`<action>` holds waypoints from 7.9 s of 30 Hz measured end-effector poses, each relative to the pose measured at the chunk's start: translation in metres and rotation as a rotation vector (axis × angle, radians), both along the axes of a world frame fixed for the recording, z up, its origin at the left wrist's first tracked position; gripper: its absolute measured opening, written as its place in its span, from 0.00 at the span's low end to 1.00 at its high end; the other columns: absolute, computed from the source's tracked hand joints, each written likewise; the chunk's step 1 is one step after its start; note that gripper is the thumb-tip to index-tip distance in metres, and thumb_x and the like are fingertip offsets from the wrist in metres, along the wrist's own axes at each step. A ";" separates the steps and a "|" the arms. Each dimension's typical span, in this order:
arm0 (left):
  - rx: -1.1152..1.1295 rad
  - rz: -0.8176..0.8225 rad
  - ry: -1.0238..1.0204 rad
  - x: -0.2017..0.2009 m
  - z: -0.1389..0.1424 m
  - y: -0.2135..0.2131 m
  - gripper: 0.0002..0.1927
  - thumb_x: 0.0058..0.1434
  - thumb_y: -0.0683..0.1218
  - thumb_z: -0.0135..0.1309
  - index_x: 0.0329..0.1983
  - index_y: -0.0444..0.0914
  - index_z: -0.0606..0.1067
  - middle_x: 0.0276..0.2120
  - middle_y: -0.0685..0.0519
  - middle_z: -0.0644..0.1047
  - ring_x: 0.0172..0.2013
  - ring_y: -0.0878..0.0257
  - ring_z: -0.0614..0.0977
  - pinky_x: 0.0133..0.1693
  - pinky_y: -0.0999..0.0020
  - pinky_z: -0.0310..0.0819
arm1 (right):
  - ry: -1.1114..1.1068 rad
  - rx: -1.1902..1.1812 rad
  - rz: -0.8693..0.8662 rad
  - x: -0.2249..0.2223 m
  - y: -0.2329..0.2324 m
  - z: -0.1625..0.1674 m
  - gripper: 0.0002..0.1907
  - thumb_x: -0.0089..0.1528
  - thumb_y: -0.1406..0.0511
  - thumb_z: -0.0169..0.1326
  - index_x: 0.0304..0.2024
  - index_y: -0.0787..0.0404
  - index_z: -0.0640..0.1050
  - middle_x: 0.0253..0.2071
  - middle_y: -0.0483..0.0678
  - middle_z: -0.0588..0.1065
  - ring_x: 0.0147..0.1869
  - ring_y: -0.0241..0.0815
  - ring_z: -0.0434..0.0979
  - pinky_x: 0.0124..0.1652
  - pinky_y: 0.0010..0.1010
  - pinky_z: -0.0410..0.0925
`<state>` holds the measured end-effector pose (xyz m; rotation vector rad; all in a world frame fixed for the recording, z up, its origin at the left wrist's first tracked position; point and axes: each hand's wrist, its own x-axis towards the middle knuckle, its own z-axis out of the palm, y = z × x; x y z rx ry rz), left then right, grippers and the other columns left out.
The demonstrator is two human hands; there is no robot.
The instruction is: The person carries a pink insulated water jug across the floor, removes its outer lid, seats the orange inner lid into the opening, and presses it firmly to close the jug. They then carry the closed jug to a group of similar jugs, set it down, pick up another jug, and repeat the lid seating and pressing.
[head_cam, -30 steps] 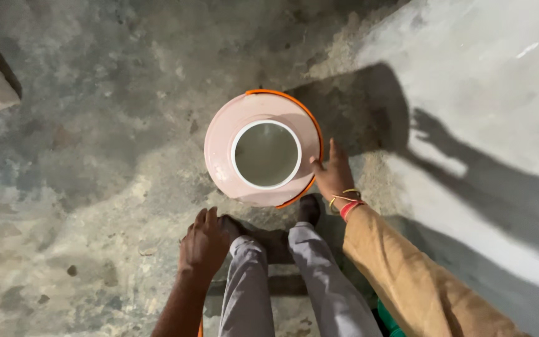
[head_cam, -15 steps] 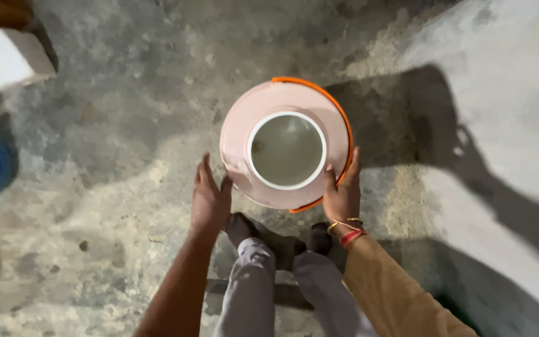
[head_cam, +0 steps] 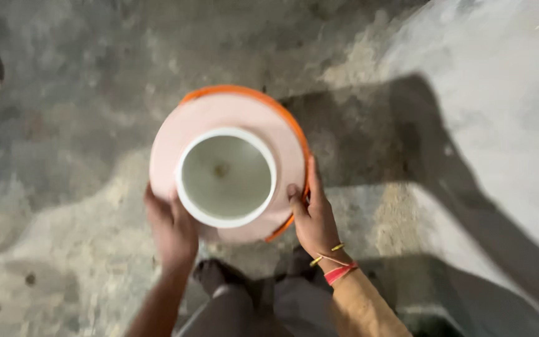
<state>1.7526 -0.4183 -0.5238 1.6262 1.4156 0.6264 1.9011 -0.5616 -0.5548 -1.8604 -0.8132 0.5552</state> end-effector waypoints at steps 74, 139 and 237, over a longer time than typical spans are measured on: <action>0.633 -0.845 -0.325 0.214 0.328 -0.137 0.41 0.65 0.62 0.49 0.75 0.39 0.55 0.74 0.35 0.52 0.74 0.37 0.48 0.67 0.46 0.49 | -1.211 -0.043 -0.602 0.201 -0.194 0.422 0.22 0.62 0.63 0.60 0.58 0.60 0.75 0.67 0.55 0.65 0.65 0.59 0.68 0.59 0.49 0.65; -0.028 -0.122 -0.588 -0.063 0.024 -0.034 0.22 0.71 0.52 0.50 0.61 0.33 0.74 0.52 0.45 0.79 0.54 0.60 0.79 0.51 0.64 0.73 | -0.599 -0.233 -0.710 0.114 -0.141 0.115 0.19 0.58 0.60 0.70 0.32 0.70 0.78 0.29 0.62 0.76 0.34 0.60 0.76 0.38 0.45 0.69; -0.147 -0.155 -0.710 -0.064 -0.030 -0.033 0.24 0.69 0.40 0.53 0.67 0.27 0.67 0.65 0.39 0.72 0.63 0.57 0.77 0.61 0.67 0.76 | 0.205 0.120 -0.133 -0.029 0.030 -0.001 0.20 0.70 0.58 0.53 0.58 0.66 0.77 0.48 0.41 0.78 0.48 0.27 0.73 0.50 0.23 0.68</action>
